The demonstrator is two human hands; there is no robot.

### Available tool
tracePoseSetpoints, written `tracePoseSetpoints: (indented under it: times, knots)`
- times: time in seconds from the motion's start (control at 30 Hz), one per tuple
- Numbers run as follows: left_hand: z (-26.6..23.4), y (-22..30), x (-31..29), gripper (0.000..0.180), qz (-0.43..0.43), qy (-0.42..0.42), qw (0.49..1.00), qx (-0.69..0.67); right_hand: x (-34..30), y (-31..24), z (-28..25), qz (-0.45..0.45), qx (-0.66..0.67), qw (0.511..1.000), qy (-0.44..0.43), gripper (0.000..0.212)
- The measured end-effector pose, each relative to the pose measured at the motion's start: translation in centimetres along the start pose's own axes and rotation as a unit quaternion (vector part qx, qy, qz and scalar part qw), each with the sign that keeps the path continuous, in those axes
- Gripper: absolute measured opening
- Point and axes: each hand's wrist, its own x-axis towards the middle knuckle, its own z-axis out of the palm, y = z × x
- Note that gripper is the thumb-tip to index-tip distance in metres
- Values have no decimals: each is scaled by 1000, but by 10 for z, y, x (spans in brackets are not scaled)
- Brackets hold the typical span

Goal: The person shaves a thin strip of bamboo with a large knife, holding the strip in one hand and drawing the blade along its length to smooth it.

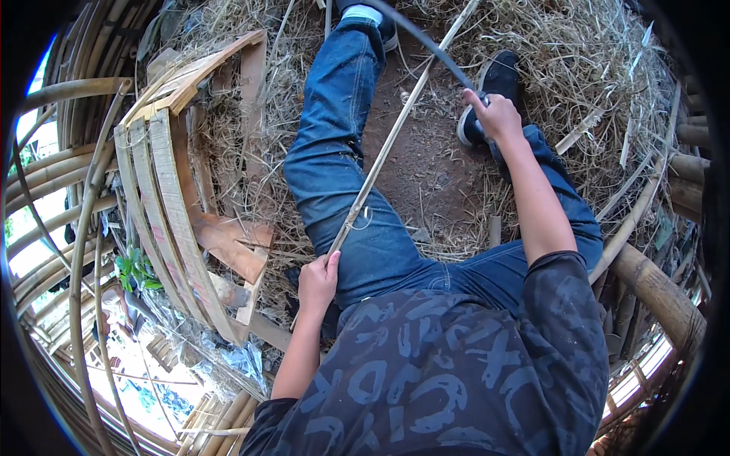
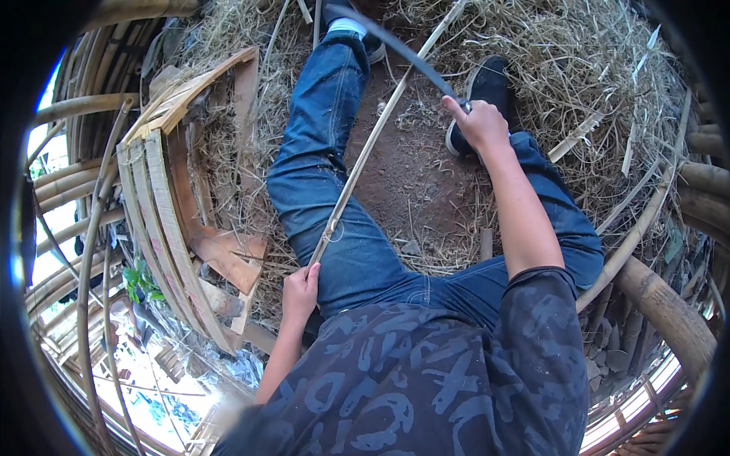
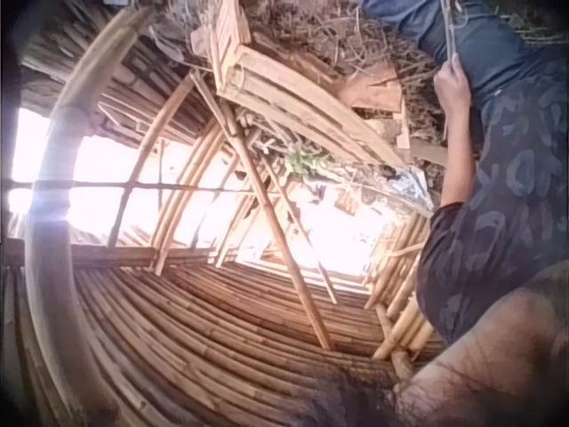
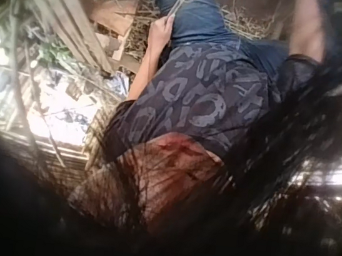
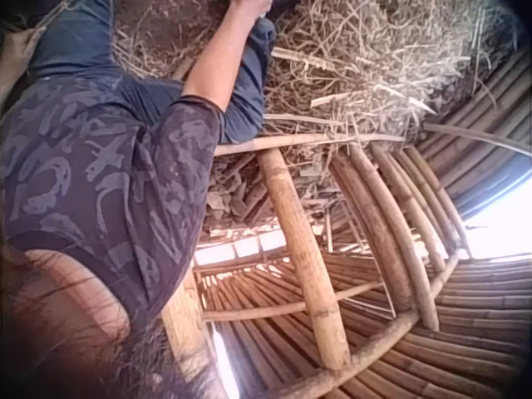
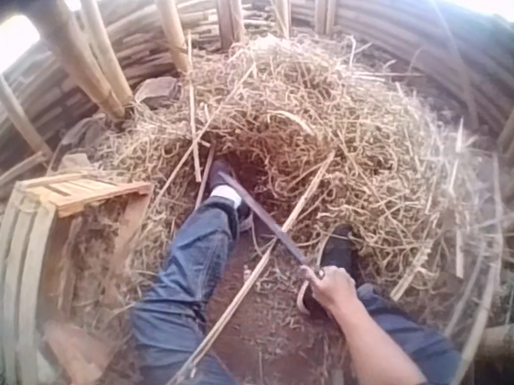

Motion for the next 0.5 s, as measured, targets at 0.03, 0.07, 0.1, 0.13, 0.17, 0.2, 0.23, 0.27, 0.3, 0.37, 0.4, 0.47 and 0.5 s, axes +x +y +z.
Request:
tracePoseSetpoints:
  times: [0.03, 0.07, 0.1, 0.13, 0.17, 0.2, 0.23, 0.27, 0.3, 0.37, 0.4, 0.47, 0.5]
  knots:
    - [1, 1, 0, 42, -3, 1, 1000, -5, 3, -1, -4, 8, 20, 1000, -7, 84]
    - [2, 1, 1, 42, 1, 0, 1000, -5, 5, -3, -7, 17, 40, 999, -13, 84]
    - [2, 1, 1, 41, 1, 0, 1000, -11, 0, -7, -4, 5, 41, 999, 5, 82]
    - [3, 1, 0, 41, -3, 1, 1000, -17, -8, -15, -3, -33, 66, 997, -8, 81]
    - [2, -1, 0, 42, 10, 0, 1000, -18, -20, -26, -1, -54, 77, 995, -43, 81]
    - [2, -2, 2, 42, 9, 0, 1000, -17, -33, -37, 2, -75, 87, 990, -79, 81]
    - [2, -4, 3, 42, 18, -12, 999, -27, -48, -48, 6, -102, 86, 986, -103, 78]
    - [1, -6, 5, 42, 28, -25, 999, -37, -62, -59, 11, -128, 85, 980, -126, 76]
    - [0, -5, 5, 42, 28, -26, 999, -34, -74, -68, 21, -162, 58, 976, -134, 76]
    - [0, 0, 4, 42, 15, -29, 999, -39, -93, -83, 37, -233, -6, 965, -119, 77]
    - [-1, 3, 3, 42, 15, -31, 999, -37, -93, -86, 39, -231, -5, 965, -120, 77]
    - [-3, 9, 0, 41, 1, -20, 999, -49, -88, -89, 42, -239, -62, 958, -148, 79]
    - [-2, 6, -1, 41, -1, -22, 999, -48, -84, -85, 44, -238, -55, 960, -139, 80]
